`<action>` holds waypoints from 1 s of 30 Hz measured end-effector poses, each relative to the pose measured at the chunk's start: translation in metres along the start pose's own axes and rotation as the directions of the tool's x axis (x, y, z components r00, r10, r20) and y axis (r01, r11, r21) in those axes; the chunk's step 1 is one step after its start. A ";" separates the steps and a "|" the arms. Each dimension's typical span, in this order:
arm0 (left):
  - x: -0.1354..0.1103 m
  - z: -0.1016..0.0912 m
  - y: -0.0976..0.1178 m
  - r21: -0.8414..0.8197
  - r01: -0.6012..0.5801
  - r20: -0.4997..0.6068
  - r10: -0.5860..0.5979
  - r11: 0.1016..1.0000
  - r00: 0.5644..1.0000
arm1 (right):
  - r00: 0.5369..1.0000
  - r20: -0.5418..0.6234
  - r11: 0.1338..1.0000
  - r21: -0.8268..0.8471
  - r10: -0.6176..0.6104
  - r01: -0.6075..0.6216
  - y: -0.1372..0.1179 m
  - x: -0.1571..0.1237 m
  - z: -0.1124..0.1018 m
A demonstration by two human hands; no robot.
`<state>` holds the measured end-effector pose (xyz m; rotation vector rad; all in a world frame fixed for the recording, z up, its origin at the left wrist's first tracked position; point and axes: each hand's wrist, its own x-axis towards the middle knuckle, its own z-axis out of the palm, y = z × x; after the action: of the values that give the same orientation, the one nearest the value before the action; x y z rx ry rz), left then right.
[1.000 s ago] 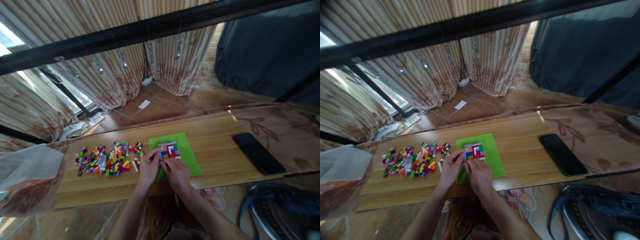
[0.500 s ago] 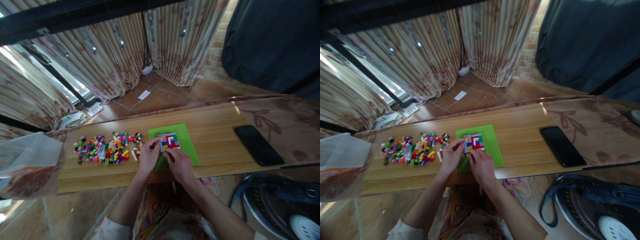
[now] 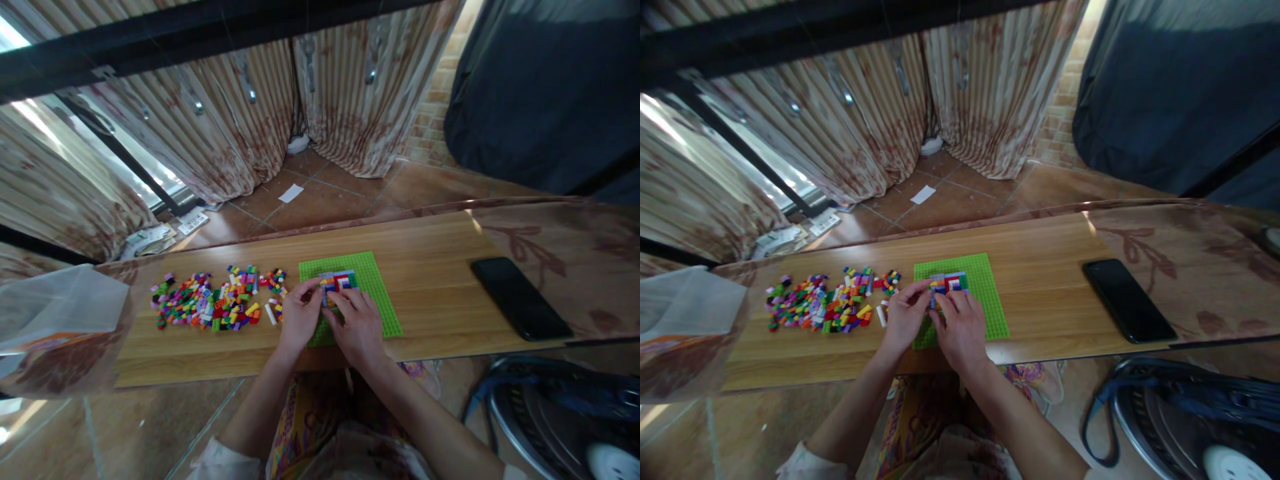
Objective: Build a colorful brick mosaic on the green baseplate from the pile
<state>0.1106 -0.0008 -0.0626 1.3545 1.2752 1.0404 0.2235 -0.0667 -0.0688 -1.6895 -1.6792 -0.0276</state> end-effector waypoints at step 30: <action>0.005 0.004 0.000 -0.130 0.079 -0.047 -0.085 0.988 0.995 | 0.998 -0.043 0.997 -0.052 -0.056 0.053 -0.002 0.000 0.009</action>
<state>0.1146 0.0043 -0.0633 1.1755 1.2695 1.0875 0.2175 -0.0622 -0.0739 -1.6680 -1.7042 -0.1343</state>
